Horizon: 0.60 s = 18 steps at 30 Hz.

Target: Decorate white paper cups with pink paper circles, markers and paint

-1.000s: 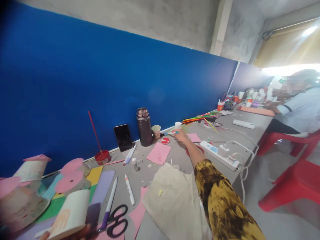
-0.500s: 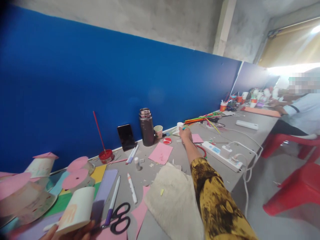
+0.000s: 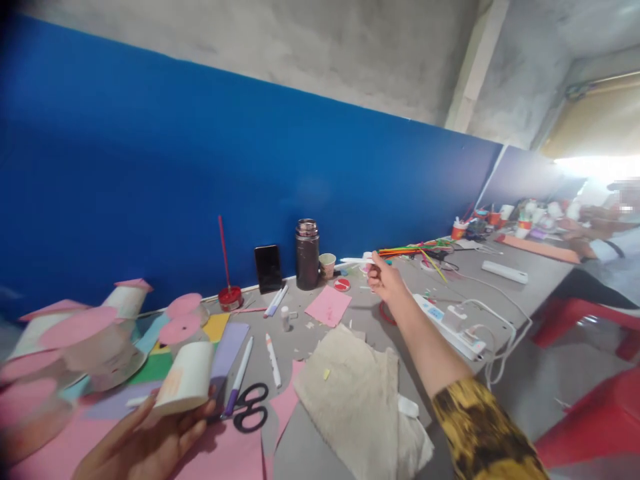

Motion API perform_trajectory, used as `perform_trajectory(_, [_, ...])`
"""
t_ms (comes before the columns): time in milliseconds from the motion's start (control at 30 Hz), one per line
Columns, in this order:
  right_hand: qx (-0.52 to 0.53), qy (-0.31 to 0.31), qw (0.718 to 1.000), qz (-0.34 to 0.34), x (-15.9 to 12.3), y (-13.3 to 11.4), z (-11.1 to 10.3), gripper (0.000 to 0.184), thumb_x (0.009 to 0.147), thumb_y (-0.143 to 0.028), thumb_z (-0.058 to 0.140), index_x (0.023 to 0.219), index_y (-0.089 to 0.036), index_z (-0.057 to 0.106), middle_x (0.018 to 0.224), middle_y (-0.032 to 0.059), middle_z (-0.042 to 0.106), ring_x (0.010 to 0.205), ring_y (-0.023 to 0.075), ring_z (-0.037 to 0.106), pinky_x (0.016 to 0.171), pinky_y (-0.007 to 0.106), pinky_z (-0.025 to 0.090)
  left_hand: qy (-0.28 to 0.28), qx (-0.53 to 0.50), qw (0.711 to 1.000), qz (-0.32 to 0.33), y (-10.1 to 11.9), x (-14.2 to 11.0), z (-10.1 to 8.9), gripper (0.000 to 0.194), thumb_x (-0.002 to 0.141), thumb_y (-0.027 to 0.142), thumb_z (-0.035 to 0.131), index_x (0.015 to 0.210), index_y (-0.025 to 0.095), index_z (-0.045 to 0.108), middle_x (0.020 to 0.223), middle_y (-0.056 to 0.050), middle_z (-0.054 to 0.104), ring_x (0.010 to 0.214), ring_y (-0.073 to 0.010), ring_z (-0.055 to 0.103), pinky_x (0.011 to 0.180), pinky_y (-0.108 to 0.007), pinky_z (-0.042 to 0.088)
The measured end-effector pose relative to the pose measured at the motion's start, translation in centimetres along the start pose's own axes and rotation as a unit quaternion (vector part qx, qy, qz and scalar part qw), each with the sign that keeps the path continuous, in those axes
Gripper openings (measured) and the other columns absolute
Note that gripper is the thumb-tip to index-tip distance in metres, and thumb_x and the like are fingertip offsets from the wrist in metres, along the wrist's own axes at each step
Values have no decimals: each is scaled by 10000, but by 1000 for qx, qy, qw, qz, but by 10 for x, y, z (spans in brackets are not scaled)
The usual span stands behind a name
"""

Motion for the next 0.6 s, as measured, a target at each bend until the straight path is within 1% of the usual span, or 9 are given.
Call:
perform_trajectory(67, [33,-74,997,15,-41,5,19,358,803,-410,850,767,-172,586,659,-37,570,475,30,419,358,112,303,-27,-13,999,16,0,-8,11,440,812,202,719,1220,52,657,1109,-248,750,939,-380,752,784,-471,628])
perform_trajectory(133, [55,-142,987,41,-82,14,43,384,704,-384,917,746,-174,598,646,-43,572,478,27,419,367,109,317,-76,-30,996,16,-2,-14,22,360,860,232,682,1167,45,672,1062,-239,752,907,-351,751,778,-443,616])
perform_trajectory(200, [73,-203,974,64,-120,24,71,383,635,-373,945,761,-180,640,607,-57,552,477,32,423,373,112,318,-114,-56,992,12,-2,-17,29,382,890,297,656,1156,24,669,1075,-254,739,879,-335,742,755,-422,604])
perform_trajectory(267, [72,-281,956,42,-153,32,102,348,652,-383,926,821,-174,705,580,-49,560,467,42,426,374,135,302,-138,-68,988,5,-3,-16,31,440,904,347,640,1180,4,651,1072,-265,728,873,-331,734,717,-395,587])
perform_trajectory(300, [50,-300,952,24,-167,36,115,343,670,-415,909,816,-169,721,580,-35,587,454,47,424,376,156,303,-147,-71,987,2,-3,-15,30,450,906,363,638,1177,5,646,1051,-261,729,866,-331,732,709,-393,581])
perform_trajectory(367, [-5,-329,944,-11,-188,46,136,357,726,-481,862,828,-160,743,631,15,667,464,69,464,394,194,317,-146,-81,986,26,0,-14,28,418,915,360,633,1167,26,641,1000,-235,735,852,-313,729,710,-379,567])
perform_trajectory(433, [-40,-342,938,-33,-202,59,148,389,735,-515,847,847,-155,751,666,45,705,480,90,492,410,217,333,-141,-91,985,46,2,-13,25,387,910,354,647,1149,49,641,938,-201,741,822,-301,724,709,-375,556])
perform_trajectory(500, [-46,-335,940,-49,-209,72,152,399,714,-510,861,863,-157,748,660,43,708,471,93,486,417,227,344,-136,-98,984,58,3,-12,23,367,905,339,664,1144,61,642,912,-176,742,817,-290,721,713,-367,547])
perform_trajectory(600, [-52,-308,947,-80,-214,86,147,354,719,-463,870,869,-172,736,636,24,702,445,90,473,413,226,359,-129,-97,984,71,3,-10,21,369,907,350,684,1141,66,655,937,-166,747,845,-284,725,724,-360,541])
Point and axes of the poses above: each hand's wrist, its own x-axis towards the middle knuckle, its own z-axis out of the palm, y = z × x, the point moved 4 cm from there along x, towards the middle knuckle
